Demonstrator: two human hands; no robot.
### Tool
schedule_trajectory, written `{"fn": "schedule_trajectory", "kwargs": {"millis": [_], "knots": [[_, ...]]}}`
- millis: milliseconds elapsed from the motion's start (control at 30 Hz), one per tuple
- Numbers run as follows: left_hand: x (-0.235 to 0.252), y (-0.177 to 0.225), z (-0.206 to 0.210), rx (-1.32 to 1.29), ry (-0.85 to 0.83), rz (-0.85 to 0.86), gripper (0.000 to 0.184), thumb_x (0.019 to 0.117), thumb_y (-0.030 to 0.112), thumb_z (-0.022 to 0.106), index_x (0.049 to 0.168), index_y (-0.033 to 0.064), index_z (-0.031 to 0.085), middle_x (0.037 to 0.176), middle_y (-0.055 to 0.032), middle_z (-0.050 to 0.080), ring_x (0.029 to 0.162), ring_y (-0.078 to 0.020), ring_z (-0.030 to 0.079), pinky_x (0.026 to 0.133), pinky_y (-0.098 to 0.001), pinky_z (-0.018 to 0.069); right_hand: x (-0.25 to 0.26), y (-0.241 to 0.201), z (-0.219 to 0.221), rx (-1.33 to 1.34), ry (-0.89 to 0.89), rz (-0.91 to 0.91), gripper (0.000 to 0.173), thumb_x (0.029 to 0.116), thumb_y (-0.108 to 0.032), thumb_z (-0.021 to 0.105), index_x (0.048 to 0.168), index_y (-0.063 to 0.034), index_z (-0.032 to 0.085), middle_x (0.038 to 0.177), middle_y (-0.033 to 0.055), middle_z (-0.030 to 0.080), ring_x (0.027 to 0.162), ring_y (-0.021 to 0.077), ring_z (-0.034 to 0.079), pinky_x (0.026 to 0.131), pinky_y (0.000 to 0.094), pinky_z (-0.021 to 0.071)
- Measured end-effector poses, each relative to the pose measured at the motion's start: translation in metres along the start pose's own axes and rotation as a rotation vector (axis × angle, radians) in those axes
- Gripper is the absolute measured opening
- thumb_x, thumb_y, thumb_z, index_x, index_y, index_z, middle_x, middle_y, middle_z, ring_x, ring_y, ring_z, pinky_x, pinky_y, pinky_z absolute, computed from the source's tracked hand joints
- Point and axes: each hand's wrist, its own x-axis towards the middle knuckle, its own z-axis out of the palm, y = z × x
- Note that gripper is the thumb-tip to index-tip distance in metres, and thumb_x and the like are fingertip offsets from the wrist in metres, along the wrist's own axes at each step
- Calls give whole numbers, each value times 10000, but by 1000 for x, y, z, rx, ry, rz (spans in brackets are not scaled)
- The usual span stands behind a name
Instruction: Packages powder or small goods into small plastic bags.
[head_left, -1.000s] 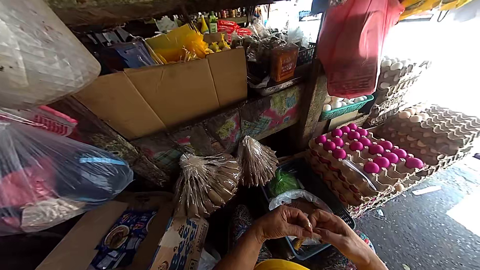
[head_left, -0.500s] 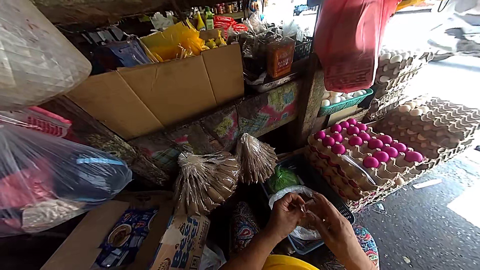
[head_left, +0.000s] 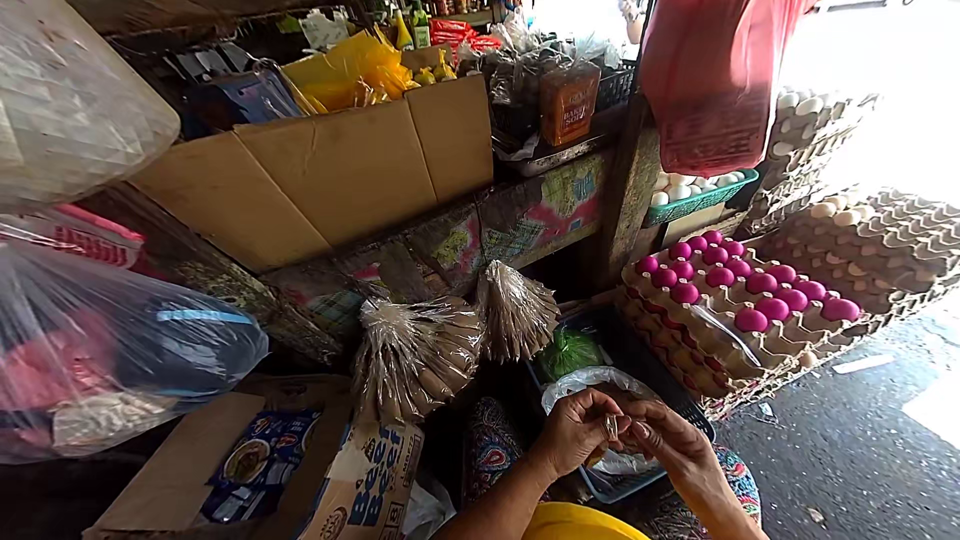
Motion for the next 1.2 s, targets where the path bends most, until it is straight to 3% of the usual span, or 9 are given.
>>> {"fn": "schedule_trajectory", "kwargs": {"millis": [200,333,500,600,700,867,1067,1133,1200], "knots": [[1,-3,-4,-191,-15,-25,62,959,37,641,992,81,669,830,49,717,709,-42,683,677,-229,587,6,1,-3,43,-109,-90,237,1013,-225,648,1242,-218,708,1151,-38,715,978,65,698,860,221,597],[0,-1,-3,-195,-53,-63,68,951,35,640,983,89,666,841,50,722,722,-38,686,685,-223,583,9,-1,-1,25,-96,-128,149,1021,-230,637,1141,-218,724,1071,-84,697,929,7,667,811,159,572],[0,-3,-3,-180,-88,-82,73,958,41,640,1007,84,674,884,42,737,757,-42,697,702,-227,587,9,-4,-1,-27,-80,-148,105,1024,-226,631,1077,-196,716,1035,-77,691,924,11,662,819,165,567],[0,2,-7,-113,-185,-96,189,970,-20,600,1150,12,648,1009,16,738,857,-68,713,787,-262,602,11,-7,-5,-41,-26,-128,100,1027,-229,624,1044,-181,709,981,-55,695,834,31,683,751,189,599],[-1,14,-9,31,-236,-149,270,969,-29,607,1238,-43,629,1025,6,732,837,-46,703,775,-243,598,12,-17,-14,-99,-8,-133,101,1026,-255,622,1025,-203,709,949,-79,682,800,-1,651,710,148,562],[-7,9,-16,107,-283,-176,214,979,5,615,1179,-34,677,994,5,743,809,-15,687,747,-204,577,12,-25,-25,-231,-100,-206,129,1037,-267,606,1011,-171,689,932,-69,676,812,-2,645,727,149,557],[-23,2,-31,104,-204,-156,190,971,2,633,1151,-16,692,962,38,752,798,-4,692,748,-192,577,23,-36,-24,-104,66,-162,90,1014,-270,633,1023,-267,722,943,-139,696,795,-31,648,711,128,552],[-24,4,-37,159,-172,-169,195,975,12,636,1161,-22,686,969,27,748,817,-15,699,775,-208,587,30,-35,-14,-136,45,-147,88,1021,-244,619,1018,-226,705,915,-133,689,769,-36,640,696,131,552],[-25,5,-43,228,-148,-174,264,991,30,619,1238,-58,644,1048,-26,734,904,-35,692,847,-232,574,40,-34,-4,-252,-22,-128,111,1012,-180,601,991,-107,681,884,-76,678,756,-25,639,685,152,562]]}}
